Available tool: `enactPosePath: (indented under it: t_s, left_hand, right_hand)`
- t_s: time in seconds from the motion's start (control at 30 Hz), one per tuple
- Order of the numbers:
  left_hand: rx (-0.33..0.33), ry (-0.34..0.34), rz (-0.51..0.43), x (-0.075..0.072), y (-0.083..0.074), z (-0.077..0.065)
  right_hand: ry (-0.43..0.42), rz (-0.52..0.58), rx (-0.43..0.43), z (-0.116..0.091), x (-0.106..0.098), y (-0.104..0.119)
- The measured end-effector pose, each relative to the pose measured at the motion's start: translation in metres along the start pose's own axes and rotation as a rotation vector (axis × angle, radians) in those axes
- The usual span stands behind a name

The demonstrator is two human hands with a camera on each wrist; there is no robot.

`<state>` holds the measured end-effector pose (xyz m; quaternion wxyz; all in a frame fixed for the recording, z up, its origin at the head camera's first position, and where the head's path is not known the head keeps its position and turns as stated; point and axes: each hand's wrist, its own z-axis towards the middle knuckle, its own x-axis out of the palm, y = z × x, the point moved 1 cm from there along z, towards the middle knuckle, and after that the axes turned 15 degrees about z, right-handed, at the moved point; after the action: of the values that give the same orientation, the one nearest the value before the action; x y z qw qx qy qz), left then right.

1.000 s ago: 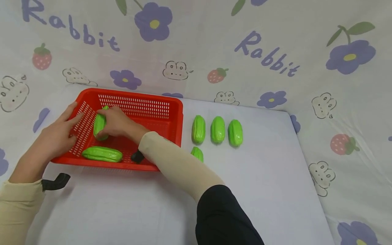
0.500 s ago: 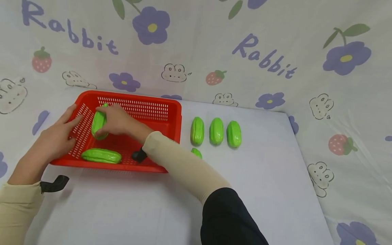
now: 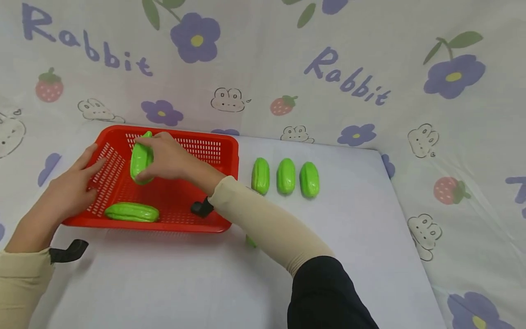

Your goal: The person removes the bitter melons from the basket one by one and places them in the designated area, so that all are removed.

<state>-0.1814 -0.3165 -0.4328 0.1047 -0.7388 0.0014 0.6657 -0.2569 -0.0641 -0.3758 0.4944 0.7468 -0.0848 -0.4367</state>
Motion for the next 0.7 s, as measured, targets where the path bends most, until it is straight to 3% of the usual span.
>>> enactPosePath:
  t_s: [0.7]
  left_hand:
    - [0.003, -0.005, -0.019, 0.001, 0.001, -0.001]
  right_hand:
    - [-0.077, 0.101, -0.054, -0.044, -0.028, -0.012]
